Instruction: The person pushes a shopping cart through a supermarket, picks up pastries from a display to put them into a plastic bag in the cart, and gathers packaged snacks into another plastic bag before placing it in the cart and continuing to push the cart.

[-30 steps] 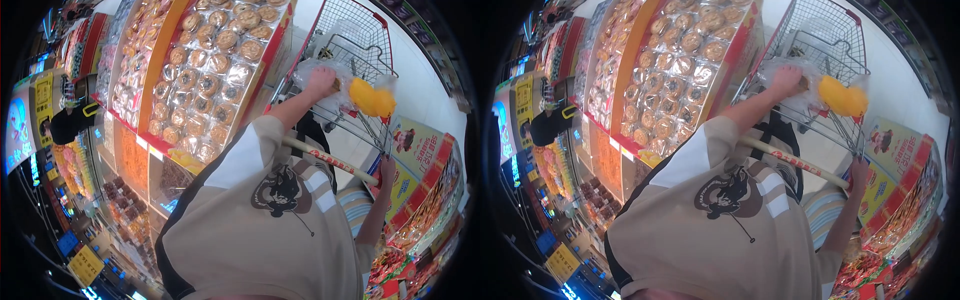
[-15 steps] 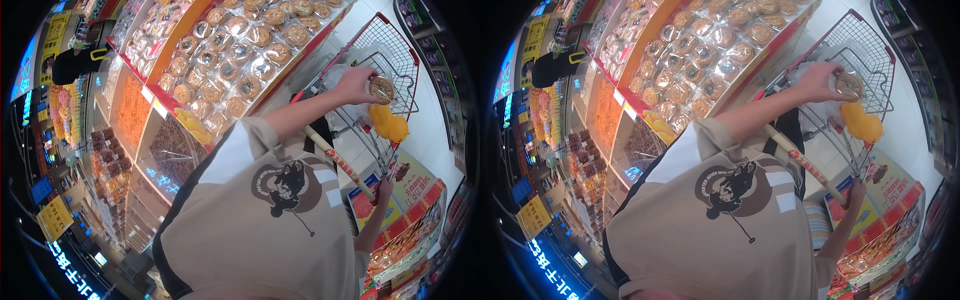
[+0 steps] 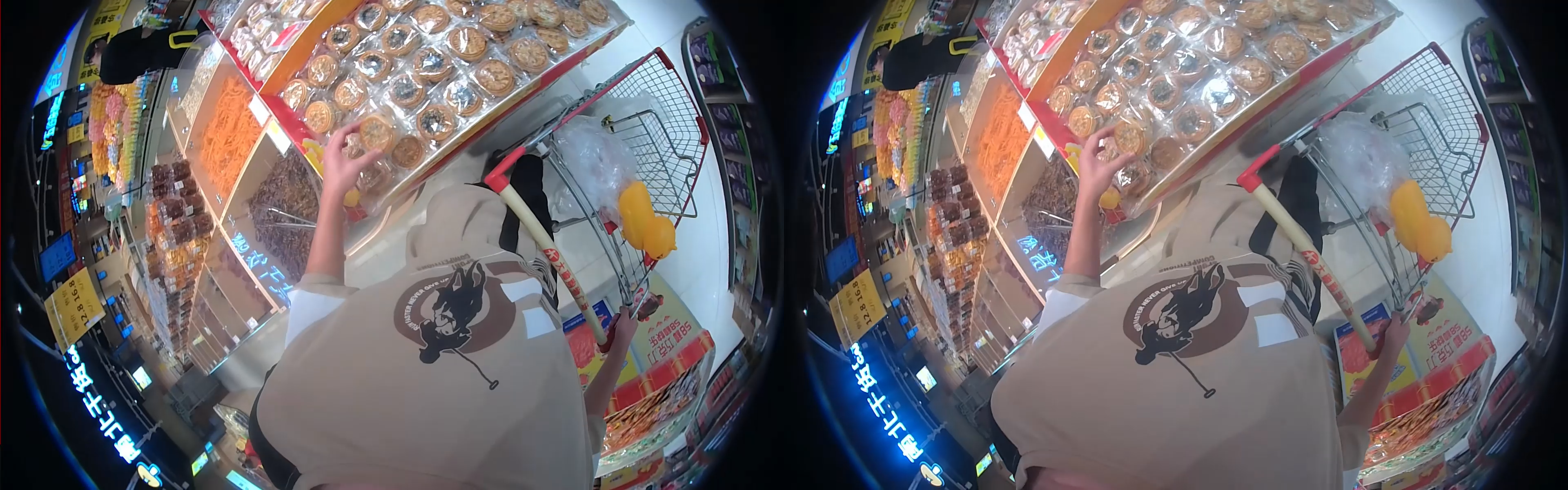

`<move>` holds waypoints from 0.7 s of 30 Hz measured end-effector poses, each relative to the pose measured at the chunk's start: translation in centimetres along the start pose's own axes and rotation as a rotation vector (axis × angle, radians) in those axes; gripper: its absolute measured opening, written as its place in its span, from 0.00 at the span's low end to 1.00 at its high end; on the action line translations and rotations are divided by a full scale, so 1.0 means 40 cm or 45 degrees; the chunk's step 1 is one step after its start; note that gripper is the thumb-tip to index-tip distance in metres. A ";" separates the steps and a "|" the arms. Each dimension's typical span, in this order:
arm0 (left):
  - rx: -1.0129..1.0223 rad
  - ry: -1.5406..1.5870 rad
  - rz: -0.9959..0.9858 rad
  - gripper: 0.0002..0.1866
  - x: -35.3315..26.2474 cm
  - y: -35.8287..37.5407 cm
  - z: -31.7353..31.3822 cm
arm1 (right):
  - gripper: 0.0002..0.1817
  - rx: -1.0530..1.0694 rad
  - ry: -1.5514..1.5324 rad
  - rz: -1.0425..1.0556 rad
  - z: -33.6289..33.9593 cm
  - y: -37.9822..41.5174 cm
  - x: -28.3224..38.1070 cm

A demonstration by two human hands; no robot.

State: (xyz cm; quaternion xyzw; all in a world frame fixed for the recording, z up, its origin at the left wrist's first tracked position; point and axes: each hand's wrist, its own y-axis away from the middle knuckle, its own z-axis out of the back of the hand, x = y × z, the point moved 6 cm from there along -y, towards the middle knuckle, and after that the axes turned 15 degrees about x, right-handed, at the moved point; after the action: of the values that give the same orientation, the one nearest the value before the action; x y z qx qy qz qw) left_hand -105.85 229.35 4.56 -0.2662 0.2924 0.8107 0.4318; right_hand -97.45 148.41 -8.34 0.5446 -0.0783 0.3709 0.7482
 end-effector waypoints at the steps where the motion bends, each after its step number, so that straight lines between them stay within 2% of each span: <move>1: -0.018 -0.065 0.041 0.32 0.032 0.018 -0.002 | 0.11 0.007 -0.023 -0.005 -0.002 0.002 0.001; 7: 0.061 0.069 0.108 0.32 0.021 0.025 -0.074 | 0.10 0.006 -0.039 -0.025 -0.006 0.014 0.008; 10: 0.131 0.045 0.015 0.31 -0.003 -0.005 -0.121 | 0.09 0.023 -0.052 -0.015 -0.006 0.018 0.009; 13: 0.170 0.128 0.132 0.31 -0.002 -0.012 -0.148 | 0.08 0.017 -0.094 -0.028 0.001 0.012 -0.012; 16: 0.128 -0.289 0.028 0.31 0.028 0.001 -0.150 | 0.08 -0.006 -0.085 -0.035 0.006 -0.009 -0.038; 17: 0.151 -0.199 0.071 0.31 0.041 0.008 -0.151 | 0.08 -0.031 -0.080 -0.033 0.009 -0.011 -0.045; 21: 0.178 -0.485 0.024 0.31 0.012 0.006 -0.146 | 0.09 -0.043 -0.104 -0.047 0.011 -0.009 -0.051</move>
State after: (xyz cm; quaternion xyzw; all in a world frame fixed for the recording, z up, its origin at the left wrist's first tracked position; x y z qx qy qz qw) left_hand -105.25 225.40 0.28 -0.0746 0.2634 0.8281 0.4892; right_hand -98.54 147.01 -9.51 0.5478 -0.1050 0.3330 0.7603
